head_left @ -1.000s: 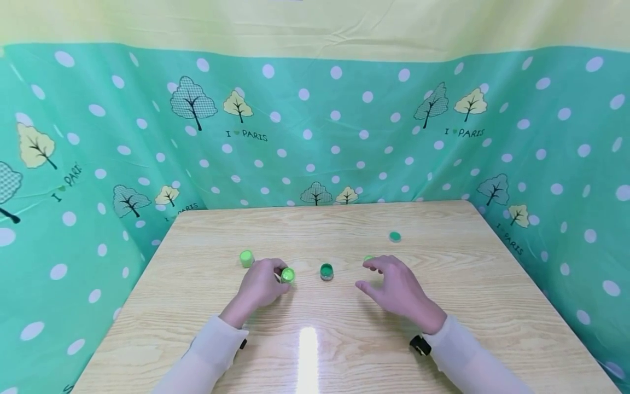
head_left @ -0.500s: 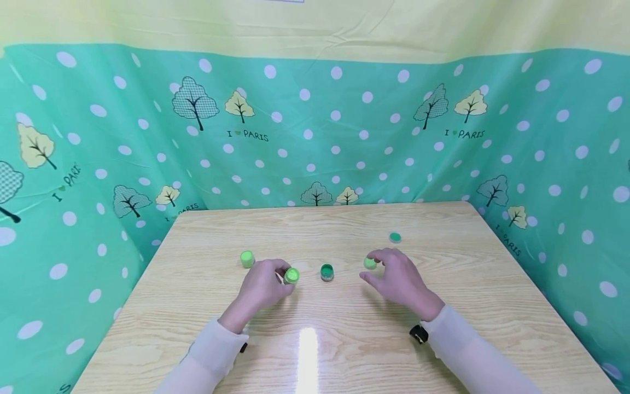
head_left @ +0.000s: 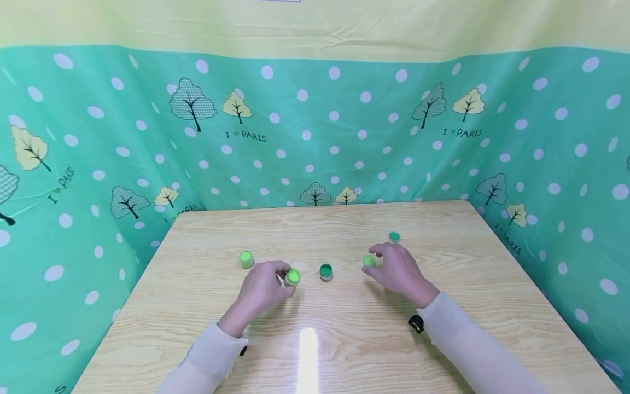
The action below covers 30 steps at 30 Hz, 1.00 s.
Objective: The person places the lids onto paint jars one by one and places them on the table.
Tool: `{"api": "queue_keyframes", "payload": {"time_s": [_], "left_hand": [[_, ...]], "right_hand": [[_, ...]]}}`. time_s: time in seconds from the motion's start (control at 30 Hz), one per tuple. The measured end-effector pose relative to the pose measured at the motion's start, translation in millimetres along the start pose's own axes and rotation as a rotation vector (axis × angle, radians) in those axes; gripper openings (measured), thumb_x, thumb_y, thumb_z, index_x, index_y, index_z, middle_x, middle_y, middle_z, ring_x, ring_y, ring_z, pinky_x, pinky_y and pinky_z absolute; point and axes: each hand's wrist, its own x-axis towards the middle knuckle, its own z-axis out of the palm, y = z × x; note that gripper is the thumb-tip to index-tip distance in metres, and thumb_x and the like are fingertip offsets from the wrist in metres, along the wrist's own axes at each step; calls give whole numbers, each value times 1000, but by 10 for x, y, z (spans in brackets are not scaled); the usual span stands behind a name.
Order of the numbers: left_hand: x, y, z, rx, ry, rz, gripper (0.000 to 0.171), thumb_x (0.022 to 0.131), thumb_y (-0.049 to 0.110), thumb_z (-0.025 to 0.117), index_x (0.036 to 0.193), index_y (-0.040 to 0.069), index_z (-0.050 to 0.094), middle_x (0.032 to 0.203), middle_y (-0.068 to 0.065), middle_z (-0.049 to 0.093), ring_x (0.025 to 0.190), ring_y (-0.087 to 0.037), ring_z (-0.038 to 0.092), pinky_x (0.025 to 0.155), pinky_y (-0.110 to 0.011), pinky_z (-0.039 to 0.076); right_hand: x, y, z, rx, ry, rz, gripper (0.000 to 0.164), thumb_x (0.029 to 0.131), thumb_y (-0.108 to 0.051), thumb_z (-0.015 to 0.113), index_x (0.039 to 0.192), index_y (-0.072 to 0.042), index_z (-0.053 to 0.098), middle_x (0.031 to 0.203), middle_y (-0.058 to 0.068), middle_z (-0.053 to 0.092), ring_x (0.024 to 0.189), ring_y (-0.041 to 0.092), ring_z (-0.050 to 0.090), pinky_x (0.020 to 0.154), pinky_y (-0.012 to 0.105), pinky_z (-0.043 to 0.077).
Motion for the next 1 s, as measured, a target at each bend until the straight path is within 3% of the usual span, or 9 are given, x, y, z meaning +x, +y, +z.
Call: {"api": "queue_keyframes", "payload": {"time_s": [0.37,0.63,1.0], "left_hand": [[-36,58,-19,4,11,31,25,74,11,88,96,14,78,82,6,68,66,-6,58,60,-28,51],[-57,67,-20,21,6,41,25,73,12,88,96,15,78,81,6,67,66,-6,57,59,-28,50],[-78,90,-21,24,-2,48,25,73,12,88,96,14,78,79,8,65,67,-6,56,59,-28,49]], "right_hand": [[145,31,72,-126,-43,-2,51,86,-32,84,125,-1,70,115,17,71,102,33,67,84,48,56],[212,52,122,-142,-81,42,52,86,-30,83,127,0,69,118,18,70,93,28,58,76,42,51],[272,80,165,-203,-118,54,47,88,-28,81,125,-1,70,119,17,70,104,34,62,84,47,53]]}}
